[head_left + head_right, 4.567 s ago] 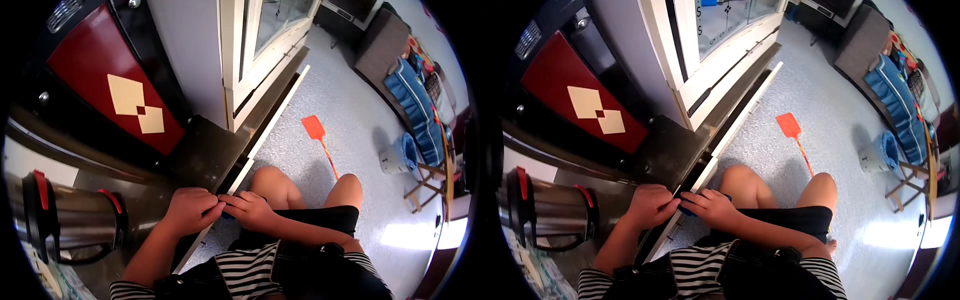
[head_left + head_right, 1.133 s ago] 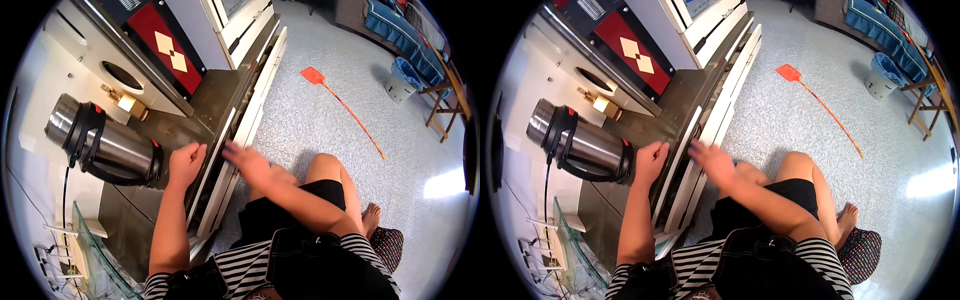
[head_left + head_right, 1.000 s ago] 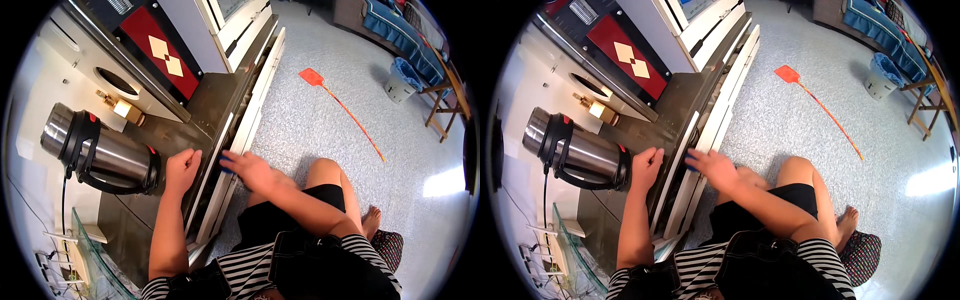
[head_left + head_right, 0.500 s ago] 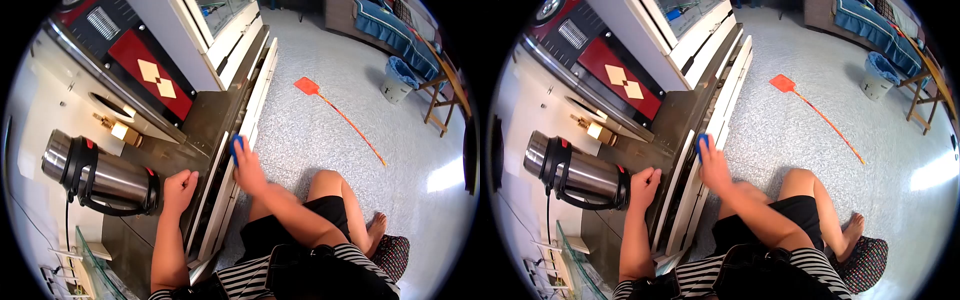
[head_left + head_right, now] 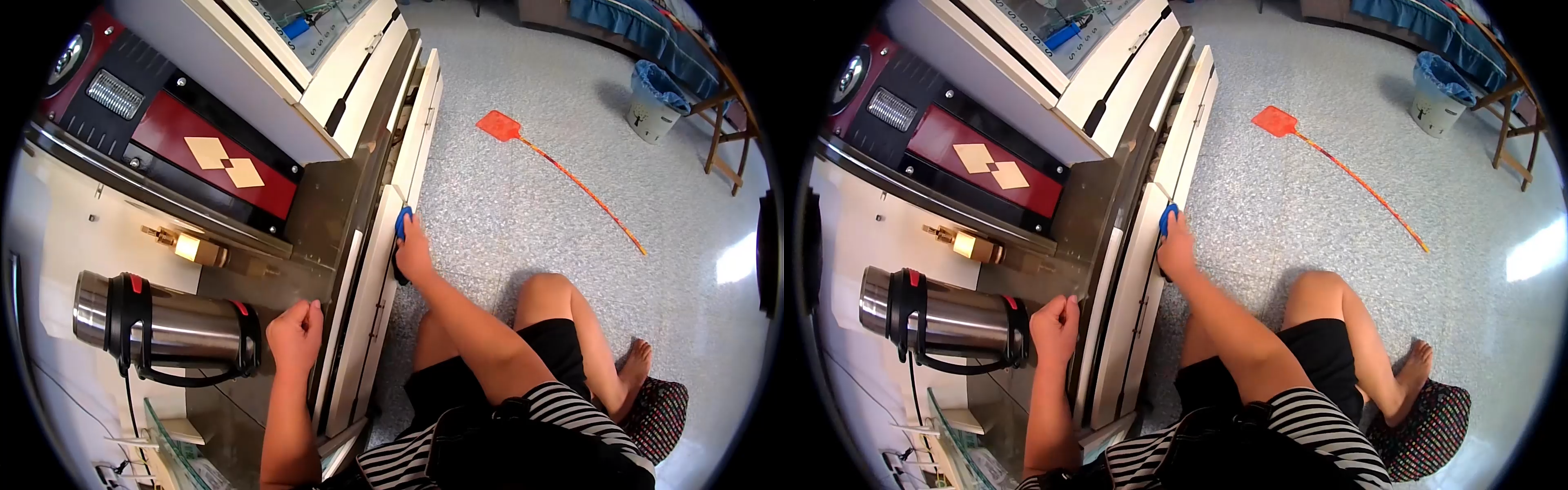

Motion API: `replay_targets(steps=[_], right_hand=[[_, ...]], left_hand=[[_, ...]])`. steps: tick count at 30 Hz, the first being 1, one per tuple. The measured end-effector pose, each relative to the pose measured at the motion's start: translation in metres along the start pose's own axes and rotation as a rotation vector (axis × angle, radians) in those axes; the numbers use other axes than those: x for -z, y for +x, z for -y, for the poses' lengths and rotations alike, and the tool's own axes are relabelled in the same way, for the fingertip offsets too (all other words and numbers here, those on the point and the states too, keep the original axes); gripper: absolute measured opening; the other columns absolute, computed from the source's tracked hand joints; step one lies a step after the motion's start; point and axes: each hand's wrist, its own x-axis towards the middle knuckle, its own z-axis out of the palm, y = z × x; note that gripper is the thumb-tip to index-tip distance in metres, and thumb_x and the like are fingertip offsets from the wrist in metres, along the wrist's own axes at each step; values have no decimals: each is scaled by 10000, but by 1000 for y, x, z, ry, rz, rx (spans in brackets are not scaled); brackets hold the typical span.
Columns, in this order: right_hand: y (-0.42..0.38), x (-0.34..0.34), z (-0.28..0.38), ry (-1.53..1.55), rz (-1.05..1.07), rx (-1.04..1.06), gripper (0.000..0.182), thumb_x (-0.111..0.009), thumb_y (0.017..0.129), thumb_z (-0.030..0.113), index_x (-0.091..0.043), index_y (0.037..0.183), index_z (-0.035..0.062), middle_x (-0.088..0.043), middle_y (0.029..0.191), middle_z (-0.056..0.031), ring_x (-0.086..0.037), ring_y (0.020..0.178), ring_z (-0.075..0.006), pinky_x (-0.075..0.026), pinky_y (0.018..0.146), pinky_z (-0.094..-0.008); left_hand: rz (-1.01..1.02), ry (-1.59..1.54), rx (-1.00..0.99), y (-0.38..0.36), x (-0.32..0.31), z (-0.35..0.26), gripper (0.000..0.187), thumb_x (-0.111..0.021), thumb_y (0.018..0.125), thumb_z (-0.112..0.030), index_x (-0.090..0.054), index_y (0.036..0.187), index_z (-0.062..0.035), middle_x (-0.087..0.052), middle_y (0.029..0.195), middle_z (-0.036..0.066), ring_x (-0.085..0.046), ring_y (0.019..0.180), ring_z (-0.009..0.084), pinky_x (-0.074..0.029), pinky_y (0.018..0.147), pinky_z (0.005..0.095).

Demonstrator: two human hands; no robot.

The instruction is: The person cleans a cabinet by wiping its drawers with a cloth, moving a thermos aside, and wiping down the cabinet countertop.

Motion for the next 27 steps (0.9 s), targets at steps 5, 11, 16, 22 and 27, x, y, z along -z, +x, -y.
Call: replay_targets(steps=[5, 11, 16, 22, 27], right_hand=[[-87, 12, 40, 61, 92, 140, 711, -585, 919, -45, -328, 1581, -12, -321, 1623, -310, -397, 1426, -519, -338, 1195, -517], [-37, -4, 2, 119, -11, 57, 648, -604, 927, -23, -405, 1544, -19, -417, 1575, -293, -420, 1435, -474, -353, 1206, -475], [-87, 5, 29, 79, 59, 192, 647, -631, 941, -5, -413, 1550, 15, -419, 1580, -282, -406, 1465, -445, -328, 1227, -452], [-84, 17, 45, 127, 64, 367, 657, -655, 918, -26, -431, 1535, 6, -448, 1561, -278, -437, 1443, -448, -361, 1199, -468], [-62, 19, 48, 126, 95, 96, 680, -648, 900, -22, -402, 1534, -45, -422, 1562, -311, -428, 1422, -494, -368, 1192, -484]], left_hand=[[-2, -12, -5, -1, 0, 0, 355, -711, 945, -176, -512, 691, -29, -500, 588, 151, -480, 502, 340, -402, 497, 399], [4, -3, -13, 0, 2, -1, 365, -706, 949, -197, -512, 689, -29, -499, 588, 152, -482, 505, 346, -404, 501, 408], [2, -57, -3, -1, 3, 2, 373, -707, 949, -216, -513, 690, -31, -518, 597, 147, -514, 525, 355, -411, 511, 419], [-22, -58, -55, -1, 1, 4, 371, -708, 945, -218, -513, 693, -28, -530, 600, 143, -550, 546, 362, -420, 515, 428], [-2, -71, -38, -2, 3, 5, 363, -710, 944, -215, -528, 689, -31, -547, 603, 137, -557, 544, 357, -420, 513, 425]])
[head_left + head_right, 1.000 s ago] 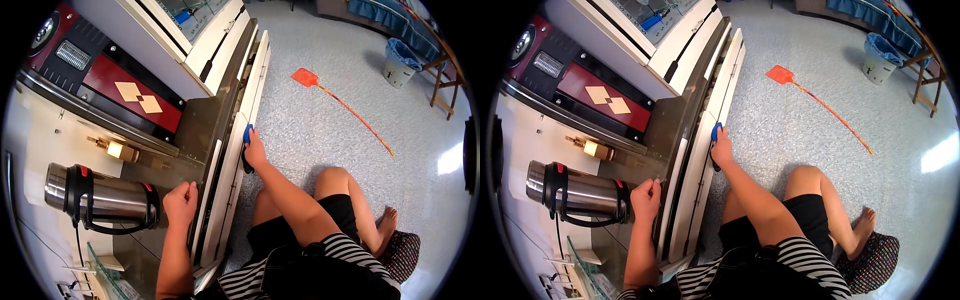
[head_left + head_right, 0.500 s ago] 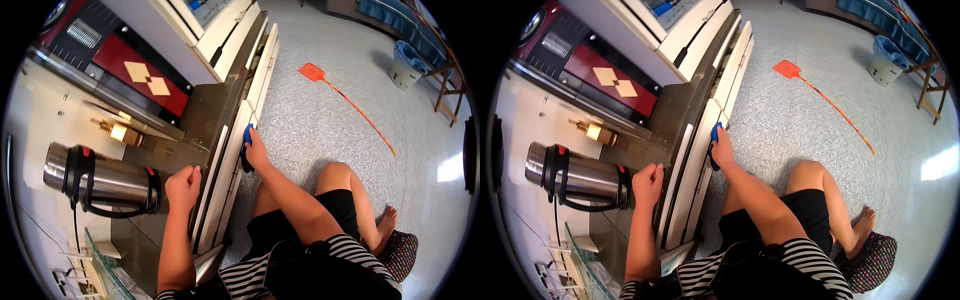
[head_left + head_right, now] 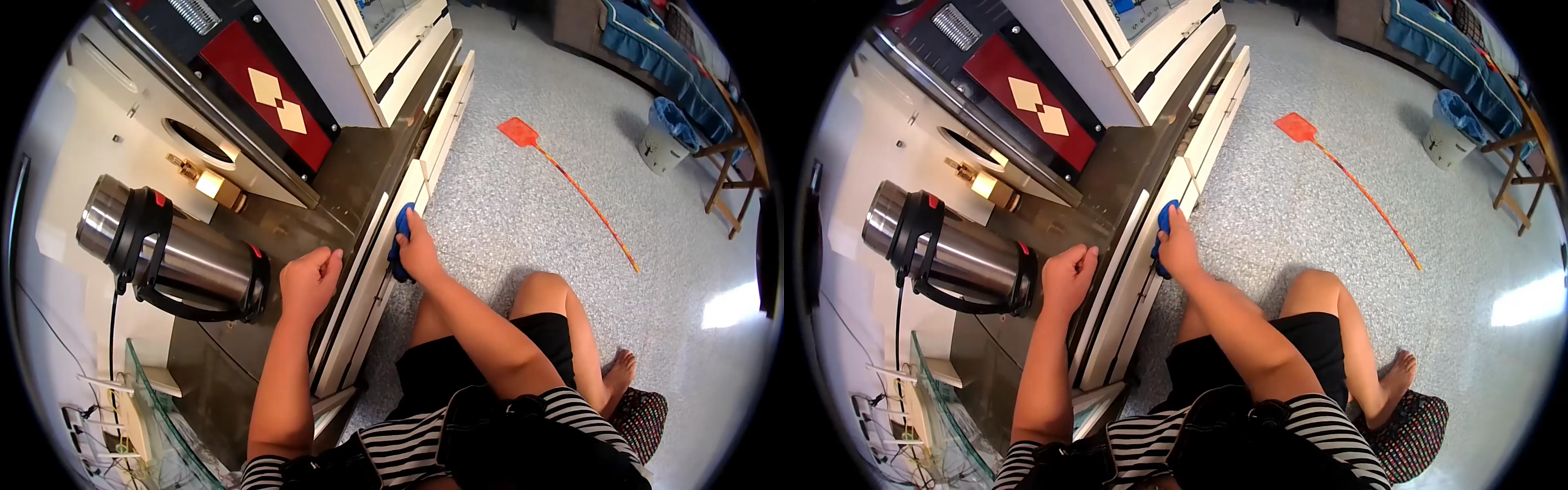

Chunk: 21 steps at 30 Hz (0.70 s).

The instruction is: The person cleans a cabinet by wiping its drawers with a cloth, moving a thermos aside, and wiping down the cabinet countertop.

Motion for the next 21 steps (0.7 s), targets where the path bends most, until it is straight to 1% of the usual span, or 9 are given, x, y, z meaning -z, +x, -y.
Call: replay_targets(steps=[1, 3, 5, 7, 9, 11, 14, 17, 21], right_hand=[[-13, -2, 4, -4, 7, -2, 680, -648, 900, -22, -402, 1534, -45, -422, 1562, -311, -428, 1422, -494, -368, 1192, -484], [-56, -7, 11, -54, 31, 185, 637, -661, 942, 16, -426, 1534, -1, -446, 1560, -287, -442, 1446, -435, -367, 1200, -413], [-67, -2, 13, -57, 73, 182, 619, -663, 949, 35, -441, 1526, 6, -480, 1532, -290, -459, 1434, -432, -373, 1194, -409], [-56, 2, 2, 42, 136, 62, 608, -660, 935, 22, -454, 1505, -29, -475, 1531, -294, -461, 1420, -447, -380, 1185, -450], [-25, 2, -18, 57, 106, -104, 542, -639, 962, 53, -509, 1484, -12, -574, 1445, -279, -535, 1370, -415, -420, 1153, -414], [-2, 1, -41, 212, 134, -435, 603, -641, 987, 50, -453, 1560, 52, -639, 1408, -222, -629, 1271, -300, -472, 1074, -350], [-9, -18, -85, 89, 199, -546, 630, -643, 987, 49, -433, 1580, 74, -635, 1417, -203, -636, 1243, -284, -478, 1062, -350], [-58, -17, -40, 133, 135, -490, 586, -631, 993, 30, -483, 1557, 92, -620, 1439, -209, -613, 1280, -286, -452, 1092, -339], [-34, -29, -68, 261, -6, -383, 560, -593, 1006, -7, -493, 1549, 87, -590, 1477, -205, -576, 1326, -271, -426, 1118, -323]], left_hand=[[1, -3, 8, 0, 1, 0, 363, -710, 944, -215, -528, 689, -31, -547, 603, 137, -557, 544, 357, -420, 513, 425], [19, -21, 3, 2, 3, -3, 358, -705, 947, -224, -540, 695, -31, -555, 609, 137, -559, 551, 362, -424, 518, 427], [28, -29, 18, 3, 2, -3, 359, -702, 950, -237, -546, 699, -32, -551, 607, 136, -558, 551, 358, -427, 523, 426], [14, -9, 11, 2, 1, -2, 367, -701, 952, -249, -544, 699, -33, -542, 601, 134, -548, 545, 353, -426, 526, 426], [10, -16, 7, 3, 0, -1, 370, -703, 951, -255, -544, 702, -33, -536, 598, 132, -541, 541, 351, -424, 525, 426], [21, -21, 21, 2, 0, -1, 371, -701, 952, -259, -543, 706, -30, -535, 599, 133, -536, 542, 354, -421, 525, 426], [28, -23, 41, 1, 3, -3, 369, -702, 951, -258, -543, 709, -29, -534, 596, 132, -531, 538, 348, -421, 525, 419], [27, -19, 48, 2, 1, -2, 373, -701, 954, -260, -541, 709, -28, -530, 596, 135, -524, 536, 342, -419, 527, 411], [28, -27, 63, 2, 0, -2, 370, -703, 953, -263, -546, 714, -28, -532, 602, 137, -522, 536, 337, -421, 530, 410]])
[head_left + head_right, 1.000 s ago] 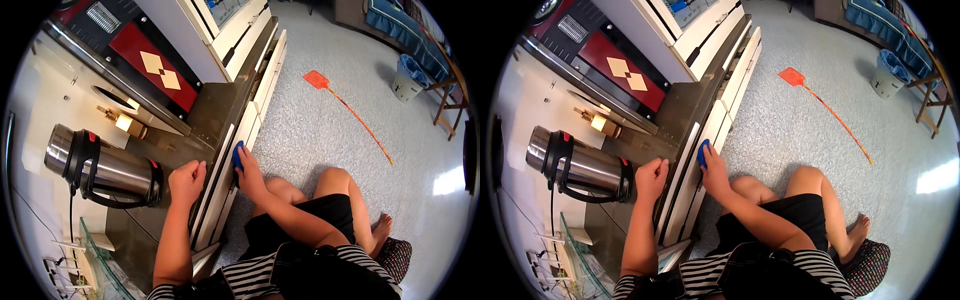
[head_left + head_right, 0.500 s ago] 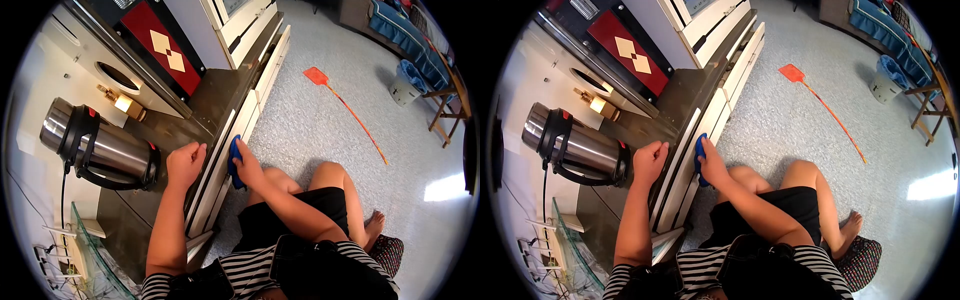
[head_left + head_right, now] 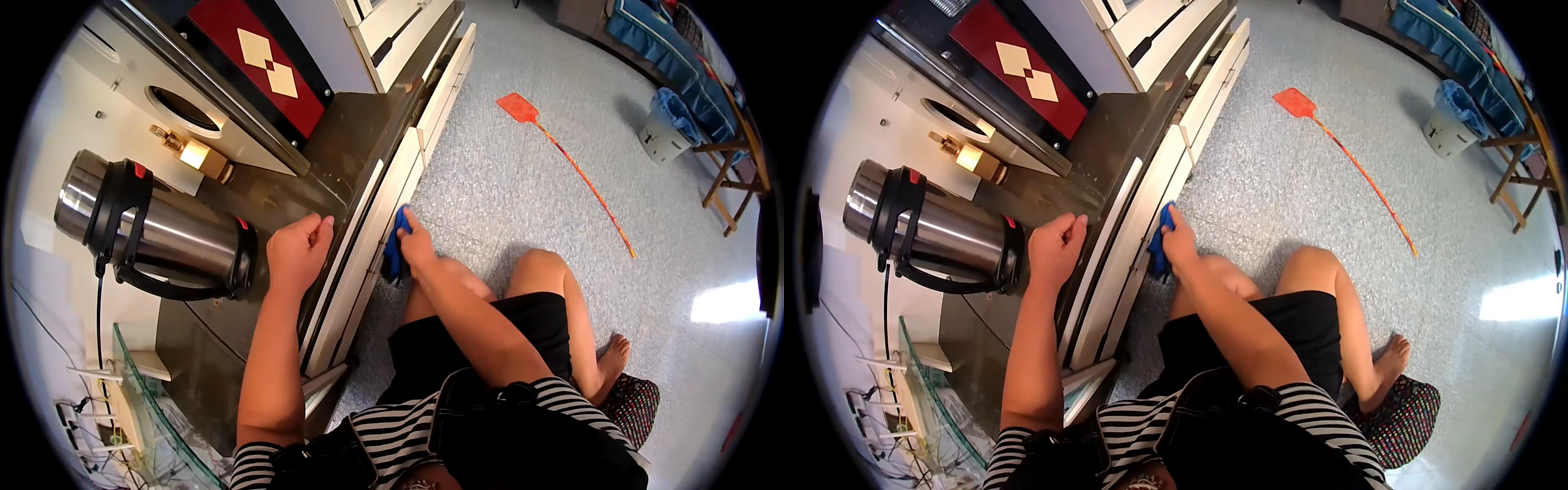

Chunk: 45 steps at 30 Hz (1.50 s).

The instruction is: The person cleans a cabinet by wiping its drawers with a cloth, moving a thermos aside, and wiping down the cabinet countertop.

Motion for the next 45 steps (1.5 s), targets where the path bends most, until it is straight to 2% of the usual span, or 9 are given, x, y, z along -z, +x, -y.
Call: replay_targets(steps=[5, 8, 13, 17, 21, 30, 35, 37, 45], right_hand=[[21, 1, 20, 240, -9, -171, 587, -561, 972, -45, -457, 1545, 24, -490, 1563, -229, -491, 1430, -351, -376, 1175, -345], [-42, -17, 3, -133, -35, 119, 601, -560, 954, -47, -441, 1542, 0, -484, 1539, -266, -467, 1422, -421, -351, 1199, -407], [-187, -31, -15, -159, 377, 149, 880, -649, 912, -29, -165, 1645, 17, -316, 1645, -287, -299, 1542, -419, -254, 1256, -409], [-176, -31, -7, -140, 386, -97, 817, -636, 981, 33, -189, 1662, 86, -568, 1454, -254, -566, 1314, -329, -430, 1117, -371], [-139, -17, 22, 50, 351, -313, 820, -668, 969, 65, -211, 1649, 46, -574, 1440, -254, -568, 1308, -305, -434, 1112, -365], [-199, -9, 76, -60, 480, 127, 820, -741, 938, 69, -275, 1604, -36, -493, 1533, -265, -495, 1413, -302, -388, 1162, -357], [-157, 9, 162, -123, 283, 736, 724, -705, 858, -40, -444, 1531, 22, -439, 1581, -227, -487, 1397, -403, -428, 1142, -411], [-139, 6, 173, -574, 450, 1028, 610, -657, 797, -57, -618, 1390, 80, -549, 1507, -100, -593, 1180, -346, -508, 1034, -388], [-27, 8, 225, -882, 69, 950, 470, -612, 797, -73, -751, 1170, 177, -679, 1353, 12, -638, 1036, -332, -581, 896, -407]], left_hand=[[5, -11, -13, 2, 1, 3, 356, -700, 953, -265, -561, 726, -29, -544, 612, 144, -539, 556, 361, -429, 534, 424], [-17, -5, -42, 3, 0, 3, 363, -694, 959, -276, -563, 731, -27, -557, 625, 156, -554, 580, 384, -432, 539, 434], [4, -19, -5, 2, 1, 4, 361, -689, 965, -286, -570, 743, -28, -567, 634, 161, -556, 593, 399, -432, 544, 440], [22, -28, -5, 1, 1, 7, 359, -685, 969, -295, -574, 749, -34, -578, 641, 151, -561, 600, 391, -438, 555, 440], [40, -16, 10, 1, 2, 4, 365, -678, 975, -318, -578, 758, -41, -594, 653, 144, -573, 613, 384, -447, 569, 441], [69, -60, 45, -2, 5, 5, 365, -674, 975, -329, -581, 767, -43, -613, 668, 142, -559, 631, 395, -448, 581, 449], [-23, -516, 143, 1, 0, 26, 452, -643, 1042, -299, -511, 732, 1, -388, 613, -6, -381, 601, 52, -325, 536, 286], [-94, -648, 224, 3, 5, 23, 445, -647, 1041, -291, -516, 719, -14, -385, 616, -29, -364, 600, 50, -314, 540, 278], [-191, -661, 206, 4, 6, 38, 421, -649, 1042, -253, -517, 711, -29, -359, 621, -51, -330, 607, 41, -304, 550, 265]])
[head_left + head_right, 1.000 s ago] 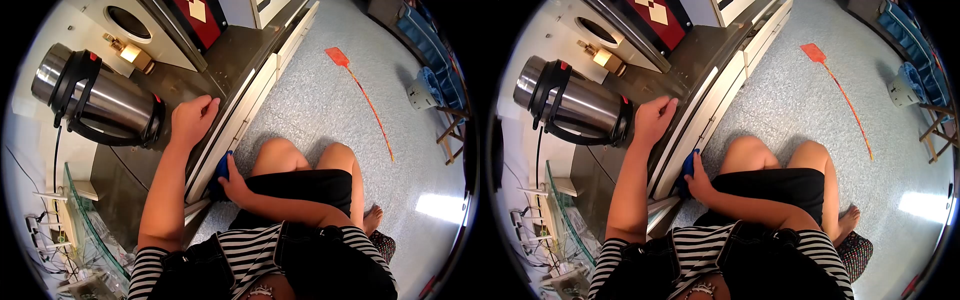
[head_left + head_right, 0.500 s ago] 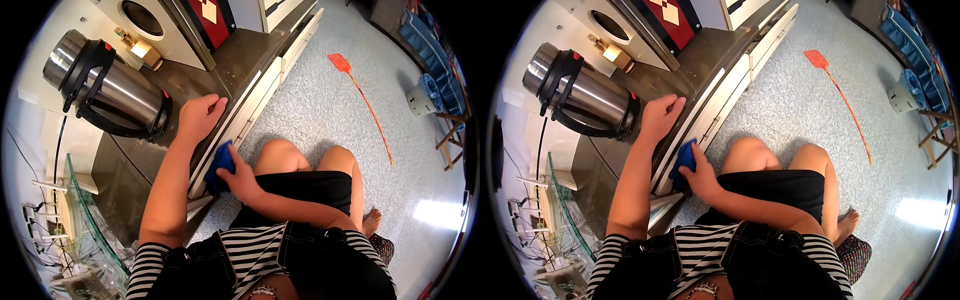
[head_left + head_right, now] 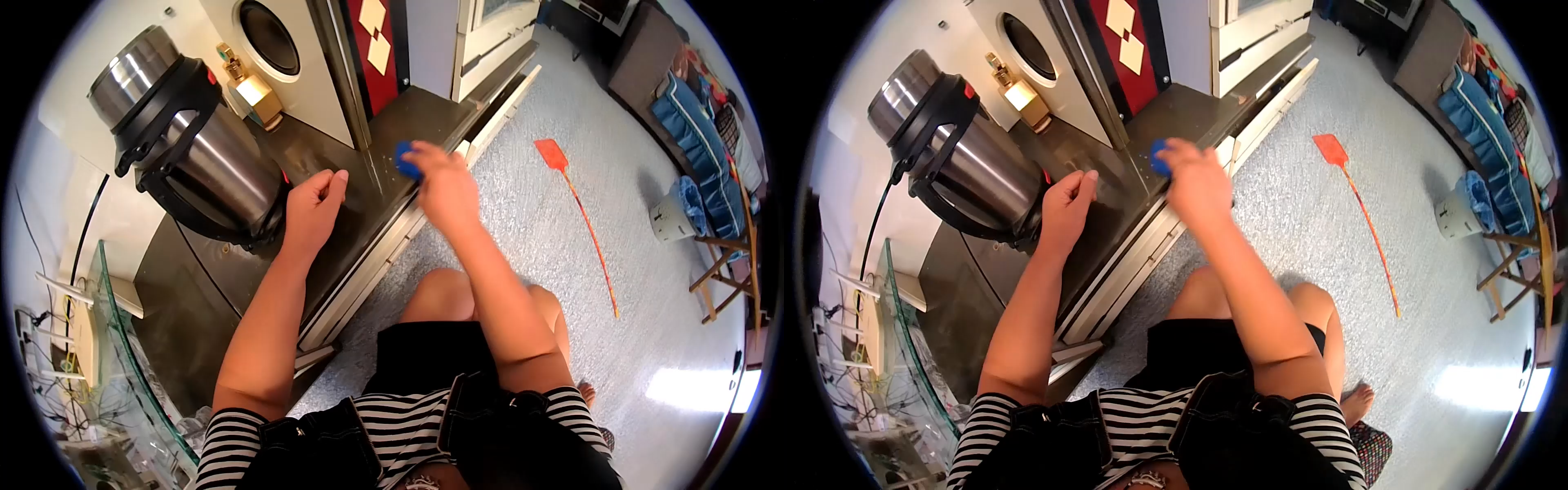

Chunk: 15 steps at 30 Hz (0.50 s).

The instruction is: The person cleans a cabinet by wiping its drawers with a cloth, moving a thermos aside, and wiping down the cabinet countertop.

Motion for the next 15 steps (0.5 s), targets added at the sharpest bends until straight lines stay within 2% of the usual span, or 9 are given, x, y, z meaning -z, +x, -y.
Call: replay_targets(steps=[3, 6, 8, 10, 11, 12, 15], right_hand=[[39, -7, -48, -123, -82, -85, 480, -648, 785, -9, -739, 1217, 179, -655, 1394, 12, -631, 1062, -344, -563, 928, -409], [51, -11, -60, -166, -108, -109, 477, -647, 793, -3, -734, 1230, 167, -653, 1396, 3, -629, 1062, -354, -562, 933, -408], [37, -13, -49, -198, -117, -56, 459, -603, 826, -22, -730, 1223, 169, -657, 1385, -11, -644, 1018, -372, -569, 916, -437], [13, -10, -17, -237, -95, 86, 442, -602, 820, -28, -728, 1211, 137, -665, 1362, -47, -648, 966, -378, -580, 875, -438], [-2, -5, 5, -196, -50, 104, 467, -613, 791, -38, -724, 1214, 124, -670, 1346, -61, -645, 953, -363, -588, 853, -425], [-19, -5, 21, -238, 24, 141, 499, -682, 755, 11, -705, 1245, 103, -648, 1369, -63, -636, 1044, -342, -607, 837, -404], [-58, 0, 67, -31, 58, 261, 459, -691, 741, 24, -720, 1194, 95, -665, 1320, -60, -641, 967, -318, -612, 792, -392]], left_hand=[[14, 9, -4, 4, -2, 2, 420, -651, 1039, -256, -522, 720, -16, -383, 615, -39, -348, 607, 47, -323, 548, 273], [28, 40, 2, 4, -2, -5, 417, -651, 1037, -258, -528, 731, -4, -411, 612, -27, -366, 605, 53, -335, 544, 281], [47, 41, 58, 0, -1, -12, 418, -636, 1046, -281, -534, 734, -22, -421, 645, -37, -376, 637, 42, -330, 579, 266], [26, 21, 46, 0, -2, -13, 419, -634, 1047, -277, -533, 733, -20, -418, 641, -38, -375, 631, 43, -329, 574, 269], [24, 8, 42, -1, -3, -12, 419, -632, 1048, -273, -533, 732, -17, -415, 636, -39, -373, 624, 45, -328, 570, 272], [10, 4, 14, 0, -4, -9, 416, -629, 1050, -267, -534, 734, -13, -409, 628, -40, -375, 612, 50, -329, 561, 281], [0, 56, -8, -1, -3, -10, 414, -628, 1050, -256, -532, 733, -10, -411, 626, -34, -379, 609, 52, -330, 560, 284]])
